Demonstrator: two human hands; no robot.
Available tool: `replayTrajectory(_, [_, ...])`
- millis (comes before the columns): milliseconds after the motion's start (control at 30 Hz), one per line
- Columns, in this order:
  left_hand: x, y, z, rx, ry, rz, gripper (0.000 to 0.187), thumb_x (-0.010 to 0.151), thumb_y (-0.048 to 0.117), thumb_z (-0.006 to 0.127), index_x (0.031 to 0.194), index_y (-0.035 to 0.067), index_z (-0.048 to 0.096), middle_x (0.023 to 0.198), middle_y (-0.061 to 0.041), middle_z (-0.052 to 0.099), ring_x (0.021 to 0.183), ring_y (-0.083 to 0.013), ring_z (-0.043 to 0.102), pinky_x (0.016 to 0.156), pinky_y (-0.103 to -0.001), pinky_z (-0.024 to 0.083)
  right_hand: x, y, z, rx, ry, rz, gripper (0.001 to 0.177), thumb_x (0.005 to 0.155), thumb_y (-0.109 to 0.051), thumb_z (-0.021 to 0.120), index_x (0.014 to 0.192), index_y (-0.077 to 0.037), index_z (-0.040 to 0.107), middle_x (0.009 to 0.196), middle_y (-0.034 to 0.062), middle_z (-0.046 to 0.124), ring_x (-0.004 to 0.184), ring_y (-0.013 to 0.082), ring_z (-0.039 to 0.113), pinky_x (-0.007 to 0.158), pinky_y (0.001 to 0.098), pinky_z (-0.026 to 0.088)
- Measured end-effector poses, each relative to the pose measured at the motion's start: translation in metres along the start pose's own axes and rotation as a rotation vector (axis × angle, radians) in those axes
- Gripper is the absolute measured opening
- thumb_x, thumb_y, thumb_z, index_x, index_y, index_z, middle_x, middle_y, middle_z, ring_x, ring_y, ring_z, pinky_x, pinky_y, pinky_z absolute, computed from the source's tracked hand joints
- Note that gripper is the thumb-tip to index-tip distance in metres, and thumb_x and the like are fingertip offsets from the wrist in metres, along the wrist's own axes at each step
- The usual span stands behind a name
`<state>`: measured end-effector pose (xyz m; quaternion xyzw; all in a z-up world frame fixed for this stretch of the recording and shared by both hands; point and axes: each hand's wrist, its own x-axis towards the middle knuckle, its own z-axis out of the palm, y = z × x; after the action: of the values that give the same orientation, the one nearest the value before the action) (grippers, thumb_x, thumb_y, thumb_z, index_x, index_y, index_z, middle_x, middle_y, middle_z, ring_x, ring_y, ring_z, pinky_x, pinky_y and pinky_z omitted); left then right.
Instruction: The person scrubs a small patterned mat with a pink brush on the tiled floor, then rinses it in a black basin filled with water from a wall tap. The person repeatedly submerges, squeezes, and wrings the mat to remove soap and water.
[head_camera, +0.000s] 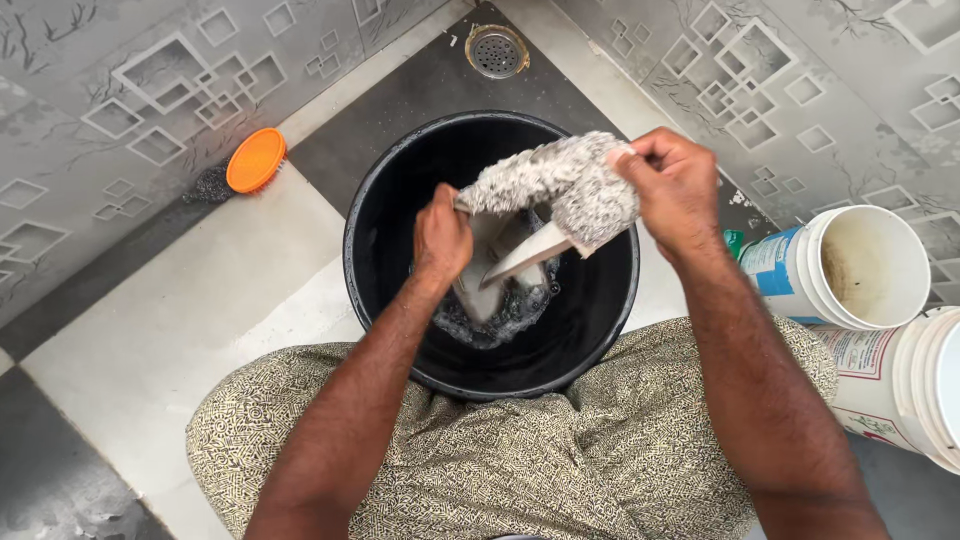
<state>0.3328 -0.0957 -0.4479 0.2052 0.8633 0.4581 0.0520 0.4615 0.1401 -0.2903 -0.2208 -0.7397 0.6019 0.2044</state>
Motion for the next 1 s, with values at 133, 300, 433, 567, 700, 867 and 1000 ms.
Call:
replayTrajectory(133, [0.012, 0.047, -0.045, 0.016, 0.191, 0.141, 0.016, 0.091, 0.002, 0.068, 0.106, 0.0, 0.062, 0.095, -0.022, 0.071, 0.089, -0.0419, 0.07, 0.073, -0.051, 0.054, -0.001, -0.004, -0.012, -0.096, 0.107, 0.014, 0.01, 0.094, -0.005, 0.079, 0.091, 0.0, 0.071, 0.081, -0.0002, 0.068, 0.069, 0.0045, 0.057, 0.062, 0.0206, 0.046])
replayTrajectory(300, [0.013, 0.084, -0.075, 0.05, 0.294, 0.355, 0.019, 0.094, 0.0, 0.066, 0.113, 0.002, 0.064, 0.106, -0.016, 0.072, 0.097, -0.0364, 0.072, 0.08, -0.045, 0.058, -0.003, -0.002, -0.022, -0.24, 0.177, 0.036, 0.013, 0.094, -0.009, 0.08, 0.092, 0.001, 0.072, 0.081, 0.0006, 0.069, 0.07, 0.0052, 0.059, 0.063, 0.0221, 0.048])
replayTrajectory(433, [0.007, 0.098, -0.084, 0.11, 0.412, 0.49, 0.017, 0.098, 0.003, 0.07, 0.114, 0.005, 0.066, 0.106, -0.012, 0.073, 0.097, -0.0308, 0.073, 0.081, -0.04, 0.06, -0.003, 0.0, -0.029, -0.389, 0.166, 0.033, 0.017, 0.093, -0.015, 0.08, 0.097, 0.0, 0.074, 0.085, 0.003, 0.071, 0.075, 0.0078, 0.065, 0.067, 0.0246, 0.054])
replayTrajectory(567, [0.01, 0.104, -0.092, 0.146, 0.414, 0.621, 0.019, 0.1, 0.001, 0.069, 0.118, 0.004, 0.067, 0.106, -0.01, 0.07, 0.096, -0.0271, 0.073, 0.08, -0.038, 0.062, -0.003, 0.015, -0.035, -0.644, 0.104, -0.136, 0.022, 0.092, -0.019, 0.085, 0.097, 0.0, 0.075, 0.094, 0.0081, 0.073, 0.082, 0.0174, 0.067, 0.075, 0.0353, 0.054])
replayTrajectory(700, [0.006, 0.104, -0.09, 0.185, 0.262, 0.555, 0.018, 0.101, 0.001, 0.064, 0.119, 0.005, 0.065, 0.104, -0.011, 0.068, 0.091, -0.029, 0.073, 0.076, -0.039, 0.061, 0.004, 0.04, -0.037, -0.954, 0.002, -0.259, 0.018, 0.09, -0.022, 0.085, 0.09, -0.006, 0.079, 0.091, 0.0106, 0.075, 0.084, 0.0279, 0.07, 0.092, 0.0478, 0.052])
replayTrajectory(867, [-0.001, 0.104, -0.078, 0.288, -0.002, 0.463, 0.018, 0.096, 0.009, 0.061, 0.114, 0.006, 0.061, 0.103, -0.014, 0.068, 0.085, -0.0359, 0.071, 0.071, -0.047, 0.059, 0.003, 0.068, -0.014, -1.066, -0.043, -0.152, 0.02, 0.086, -0.026, 0.085, 0.082, -0.008, 0.08, 0.09, 0.0126, 0.075, 0.091, 0.0359, 0.069, 0.082, 0.0524, 0.052])
replayTrajectory(1000, [0.004, 0.103, -0.079, 0.293, -0.089, 0.378, 0.014, 0.098, 0.011, 0.058, 0.111, 0.006, 0.057, 0.104, -0.015, 0.069, 0.085, -0.0373, 0.071, 0.071, -0.049, 0.058, 0.008, 0.063, -0.01, -1.008, -0.063, 0.142, 0.018, 0.096, -0.029, 0.077, 0.097, -0.011, 0.079, 0.1, 0.0147, 0.076, 0.096, 0.0338, 0.073, 0.089, 0.05, 0.056])
